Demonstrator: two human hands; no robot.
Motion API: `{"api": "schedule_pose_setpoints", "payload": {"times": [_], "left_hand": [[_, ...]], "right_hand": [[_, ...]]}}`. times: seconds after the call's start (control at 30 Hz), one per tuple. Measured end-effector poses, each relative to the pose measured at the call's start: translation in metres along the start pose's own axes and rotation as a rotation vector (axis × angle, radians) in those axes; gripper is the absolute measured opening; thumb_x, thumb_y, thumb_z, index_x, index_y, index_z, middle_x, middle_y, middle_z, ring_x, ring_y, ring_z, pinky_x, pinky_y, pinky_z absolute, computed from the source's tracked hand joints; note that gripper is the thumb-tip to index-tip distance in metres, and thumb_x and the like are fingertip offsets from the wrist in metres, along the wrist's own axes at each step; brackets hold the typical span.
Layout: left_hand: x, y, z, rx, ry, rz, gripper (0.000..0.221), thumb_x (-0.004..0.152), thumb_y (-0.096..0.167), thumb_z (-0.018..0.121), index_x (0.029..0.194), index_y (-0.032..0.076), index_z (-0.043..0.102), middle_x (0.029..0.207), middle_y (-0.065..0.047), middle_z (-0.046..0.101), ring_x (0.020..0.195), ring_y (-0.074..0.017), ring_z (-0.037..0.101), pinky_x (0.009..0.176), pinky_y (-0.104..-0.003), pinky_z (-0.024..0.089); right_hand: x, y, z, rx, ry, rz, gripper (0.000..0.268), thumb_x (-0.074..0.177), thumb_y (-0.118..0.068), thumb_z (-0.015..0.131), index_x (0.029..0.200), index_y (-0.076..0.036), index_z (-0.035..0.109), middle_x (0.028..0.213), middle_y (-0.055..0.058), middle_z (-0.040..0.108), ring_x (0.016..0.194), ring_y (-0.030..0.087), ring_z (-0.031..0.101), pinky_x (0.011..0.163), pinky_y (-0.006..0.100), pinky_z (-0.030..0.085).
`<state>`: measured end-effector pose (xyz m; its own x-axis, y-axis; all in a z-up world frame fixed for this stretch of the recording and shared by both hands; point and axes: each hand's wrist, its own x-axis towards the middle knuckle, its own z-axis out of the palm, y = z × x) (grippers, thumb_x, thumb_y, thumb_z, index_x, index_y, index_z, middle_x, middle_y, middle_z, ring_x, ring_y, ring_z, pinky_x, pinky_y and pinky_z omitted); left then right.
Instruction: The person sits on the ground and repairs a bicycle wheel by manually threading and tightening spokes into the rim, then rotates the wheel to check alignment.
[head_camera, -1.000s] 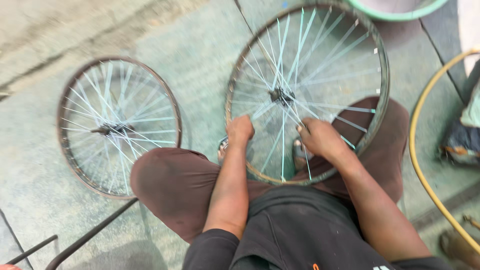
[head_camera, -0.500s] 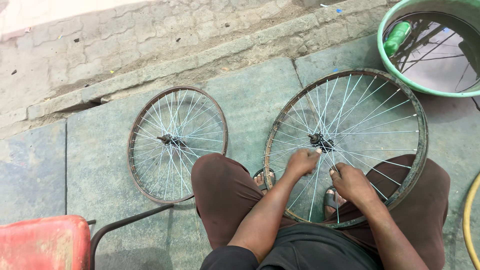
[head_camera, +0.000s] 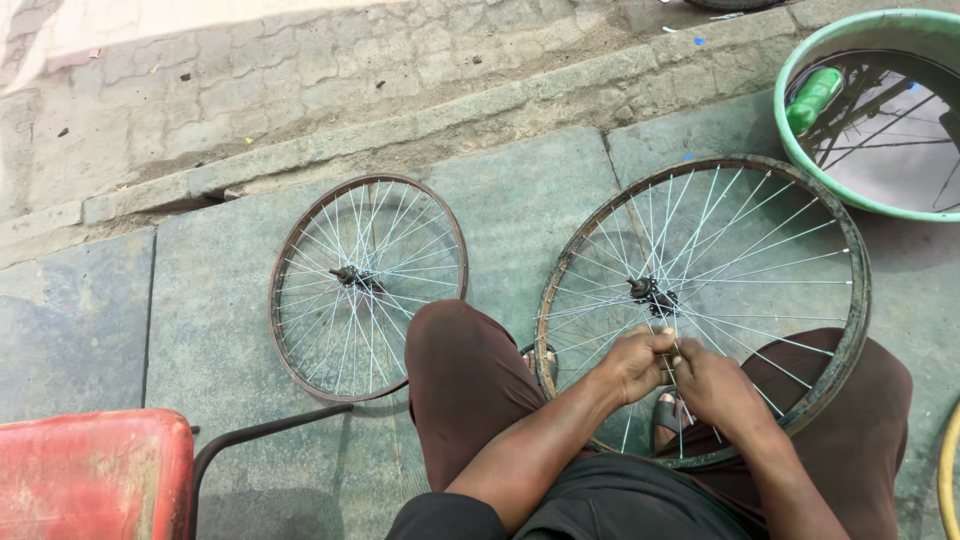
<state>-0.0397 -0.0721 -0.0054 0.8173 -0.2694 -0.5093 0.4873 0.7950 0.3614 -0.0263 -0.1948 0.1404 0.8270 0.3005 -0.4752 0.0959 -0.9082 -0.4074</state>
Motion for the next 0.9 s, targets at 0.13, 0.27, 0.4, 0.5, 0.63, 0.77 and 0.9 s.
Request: {"api": "schedule_pose_setpoints", "payload": {"times": [0.13, 0.27, 0.4, 0.5, 0.63, 0.77, 0.9], "left_hand": [[-0.021, 0.005, 0.019, 0.186, 0.064, -0.001, 0.035, 0.103, 0.015, 0.066, 0.122, 0.005, 0.038, 0.094, -0.01, 0.061, 0.077, -0.021, 0.067, 0.064, -0.041, 0.059], [-0.019, 0.007, 0.032, 0.33, 0.251, 0.009, 0.044, 0.098, 0.027, 0.067, 0.119, 0.008, 0.034, 0.076, -0.004, 0.053, 0.055, -0.0137, 0.054, 0.043, -0.036, 0.049], [-0.015, -0.012, 0.029, 0.463, 0.507, 0.118, 0.046, 0.099, 0.049, 0.058, 0.117, 0.011, 0.039, 0.071, 0.0, 0.051, 0.047, -0.0086, 0.049, 0.037, -0.03, 0.043], [-0.009, -0.01, 0.03, 0.417, 0.563, 0.199, 0.038, 0.103, 0.045, 0.052, 0.116, 0.009, 0.046, 0.069, 0.001, 0.047, 0.047, -0.0074, 0.039, 0.036, -0.028, 0.034], [-0.026, 0.001, 0.032, 0.198, 0.234, 0.08, 0.025, 0.104, 0.032, 0.048, 0.113, 0.009, 0.052, 0.065, 0.0, 0.046, 0.042, -0.0065, 0.035, 0.034, -0.025, 0.027], [-0.027, 0.013, 0.046, 0.093, 0.125, -0.005, 0.016, 0.108, 0.024, 0.054, 0.109, 0.009, 0.047, 0.074, -0.002, 0.051, 0.049, -0.0069, 0.039, 0.044, -0.025, 0.033], [-0.038, 0.016, 0.063, 0.012, 0.006, -0.044, 0.019, 0.105, 0.018, 0.061, 0.114, 0.01, 0.046, 0.083, -0.006, 0.057, 0.06, -0.0095, 0.052, 0.056, -0.027, 0.046]], "right_hand": [[-0.058, -0.034, -0.026, -0.112, 0.021, 0.027, 0.036, 0.099, -0.035, 0.055, 0.126, -0.014, 0.067, 0.09, 0.02, 0.075, 0.091, 0.04, 0.072, 0.083, 0.052, 0.056], [-0.105, -0.035, -0.031, 0.01, 0.572, -0.267, 0.025, 0.09, -0.021, 0.068, 0.114, -0.013, 0.07, 0.097, 0.014, 0.074, 0.092, 0.033, 0.07, 0.079, 0.046, 0.056], [-0.117, 0.004, -0.028, -0.112, 0.859, -0.109, 0.048, 0.099, -0.02, 0.085, 0.137, -0.007, 0.06, 0.142, 0.016, 0.055, 0.136, 0.032, 0.05, 0.116, 0.049, 0.037], [-0.108, 0.024, -0.026, -0.037, 0.793, 0.002, 0.081, 0.095, -0.032, 0.085, 0.154, 0.002, 0.041, 0.157, 0.024, 0.044, 0.153, 0.042, 0.038, 0.123, 0.061, 0.022], [-0.102, 0.024, -0.017, 0.007, 0.77, -0.008, 0.084, 0.091, -0.027, 0.078, 0.157, 0.004, 0.037, 0.159, 0.027, 0.043, 0.155, 0.044, 0.032, 0.124, 0.065, 0.014], [-0.084, 0.032, -0.045, -0.064, 0.737, -0.088, 0.057, 0.091, -0.017, 0.073, 0.145, -0.01, 0.056, 0.161, 0.027, 0.042, 0.157, 0.041, 0.033, 0.126, 0.063, 0.016], [-0.046, 0.06, -0.098, 0.091, 0.694, -0.245, 0.055, 0.092, -0.013, 0.074, 0.144, -0.008, 0.058, 0.159, 0.023, 0.05, 0.156, 0.04, 0.038, 0.125, 0.06, 0.025]]}}
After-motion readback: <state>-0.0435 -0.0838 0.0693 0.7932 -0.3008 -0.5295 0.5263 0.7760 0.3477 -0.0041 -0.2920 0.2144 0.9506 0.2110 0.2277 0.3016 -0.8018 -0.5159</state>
